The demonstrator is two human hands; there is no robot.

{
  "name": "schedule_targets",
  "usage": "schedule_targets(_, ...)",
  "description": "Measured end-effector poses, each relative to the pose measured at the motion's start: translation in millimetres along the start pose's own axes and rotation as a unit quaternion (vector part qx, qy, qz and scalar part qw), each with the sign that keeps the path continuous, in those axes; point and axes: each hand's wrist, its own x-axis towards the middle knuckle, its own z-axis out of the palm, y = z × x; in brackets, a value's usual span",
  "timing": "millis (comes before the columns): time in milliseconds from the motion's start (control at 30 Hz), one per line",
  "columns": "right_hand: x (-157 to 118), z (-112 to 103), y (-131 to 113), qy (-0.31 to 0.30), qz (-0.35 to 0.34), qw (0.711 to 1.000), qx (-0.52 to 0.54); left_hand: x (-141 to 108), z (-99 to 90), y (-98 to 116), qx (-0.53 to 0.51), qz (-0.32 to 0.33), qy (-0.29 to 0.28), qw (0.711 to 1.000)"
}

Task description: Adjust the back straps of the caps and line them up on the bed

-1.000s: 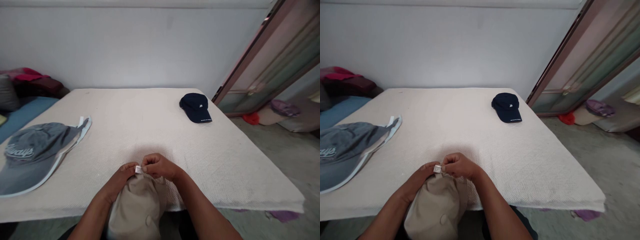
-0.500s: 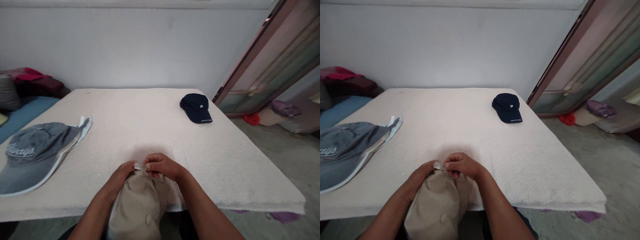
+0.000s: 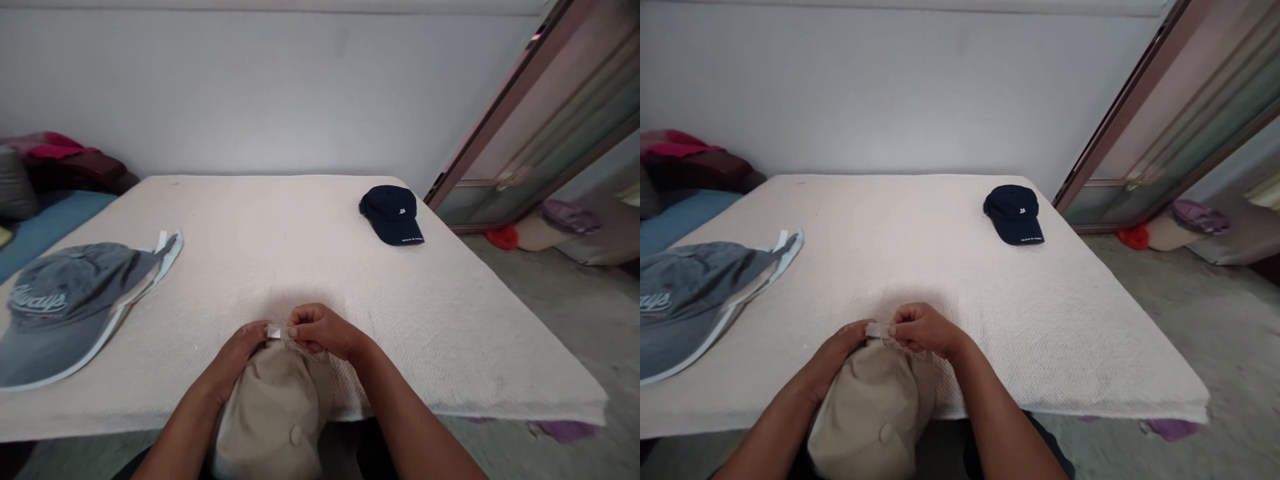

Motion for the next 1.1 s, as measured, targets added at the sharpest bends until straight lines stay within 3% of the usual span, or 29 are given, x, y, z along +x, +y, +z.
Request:
schedule_targets(333,2,3,7,0.009,-0.008,0.999,0.029,2,1.1,-2,0.037,0.007,-0.023,0.999)
schedule_targets(667,-4,-7,3,-0.018,-0.011,1.000,0.003,0,-4.8,-2,-0.056,-0.004,-0.019,0.998)
schedule_targets(933,-2,1,4,0.002,-0.012,0.999,0.034,0,-3.0,-3,-0.087,-0.041,-0.035,0.995)
schedule_targets(1100,0,1,3,0.022,-0.026,0.998,0.050,0,-5.0,-2,-0.104,-0.040,-0.003,0.994)
